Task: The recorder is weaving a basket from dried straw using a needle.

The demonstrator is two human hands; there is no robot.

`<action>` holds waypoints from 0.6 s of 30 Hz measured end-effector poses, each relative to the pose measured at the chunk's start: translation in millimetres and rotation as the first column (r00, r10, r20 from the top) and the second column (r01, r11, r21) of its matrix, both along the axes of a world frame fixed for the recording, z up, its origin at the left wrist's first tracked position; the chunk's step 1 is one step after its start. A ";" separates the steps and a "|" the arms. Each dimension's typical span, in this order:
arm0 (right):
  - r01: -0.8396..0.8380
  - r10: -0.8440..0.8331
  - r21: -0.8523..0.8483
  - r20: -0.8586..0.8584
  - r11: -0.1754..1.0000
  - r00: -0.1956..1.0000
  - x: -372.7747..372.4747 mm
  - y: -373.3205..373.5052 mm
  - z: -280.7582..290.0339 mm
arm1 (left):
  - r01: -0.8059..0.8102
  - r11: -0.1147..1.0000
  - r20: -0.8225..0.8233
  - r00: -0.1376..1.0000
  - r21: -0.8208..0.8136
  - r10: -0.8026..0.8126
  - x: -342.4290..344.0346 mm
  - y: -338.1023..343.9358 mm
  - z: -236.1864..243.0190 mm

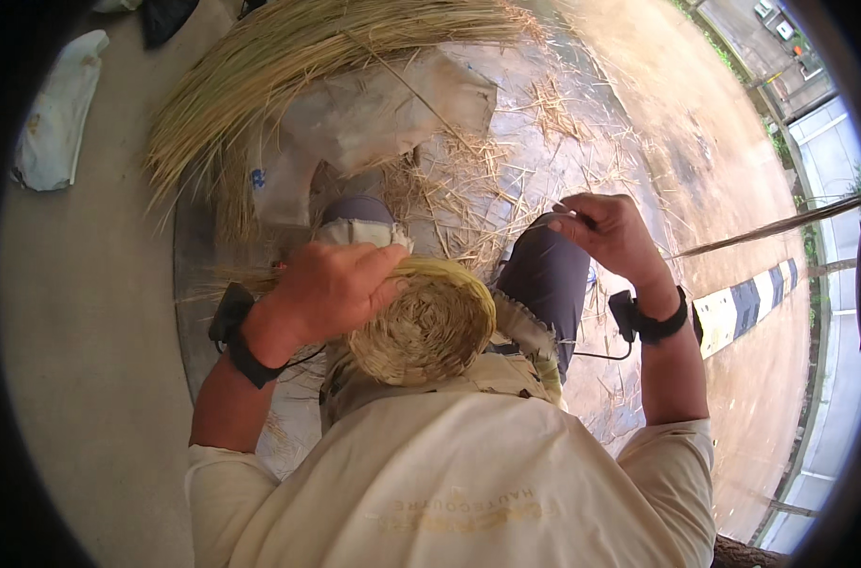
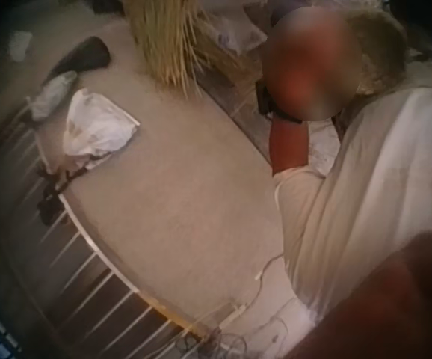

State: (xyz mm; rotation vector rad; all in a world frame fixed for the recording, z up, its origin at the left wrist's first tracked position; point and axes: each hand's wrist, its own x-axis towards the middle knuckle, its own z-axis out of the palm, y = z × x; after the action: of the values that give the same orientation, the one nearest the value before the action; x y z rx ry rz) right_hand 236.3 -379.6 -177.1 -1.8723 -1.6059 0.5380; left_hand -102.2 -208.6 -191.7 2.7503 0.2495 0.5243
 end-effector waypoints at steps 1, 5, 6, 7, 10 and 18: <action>-0.011 0.009 0.027 0.073 1.000 0.997 -5.3 -4.8 1.6 | -0.010 1.000 -0.003 1.000 -0.003 0.010 -0.3 -1.4 0.3; -0.083 0.090 -0.063 0.115 0.995 0.989 -11.1 -28.7 -8.0 | -0.093 0.993 -0.084 0.993 -0.077 0.087 -17.2 -1.3 -8.3; -0.053 0.054 -0.064 0.012 0.997 0.998 -19.1 -37.3 -12.7 | -0.107 0.988 -0.103 0.990 -0.110 0.096 -18.8 -1.5 -11.6; -0.062 0.062 -0.023 -0.018 0.998 0.998 -24.9 -42.7 -15.9 | -0.122 0.982 -0.122 0.987 -0.143 0.105 -20.2 -2.7 -14.7; 0.029 -0.097 -0.142 -0.501 0.989 0.860 -25.6 -55.6 -34.3 | -0.163 0.968 -0.018 0.986 -0.193 0.163 -21.9 -11.2 -26.1; 0.026 -0.021 -0.022 -1.000 0.999 -0.012 -39.4 38.6 15.4 | -0.043 0.991 0.034 0.998 -0.123 0.048 7.4 -12.6 -15.7</action>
State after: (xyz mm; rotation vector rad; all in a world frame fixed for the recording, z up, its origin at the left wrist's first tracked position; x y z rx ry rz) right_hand 196.8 -340.9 -161.6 -0.8223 -0.4508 1.4529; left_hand -94.9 -221.2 -207.3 2.6194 0.3247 0.5523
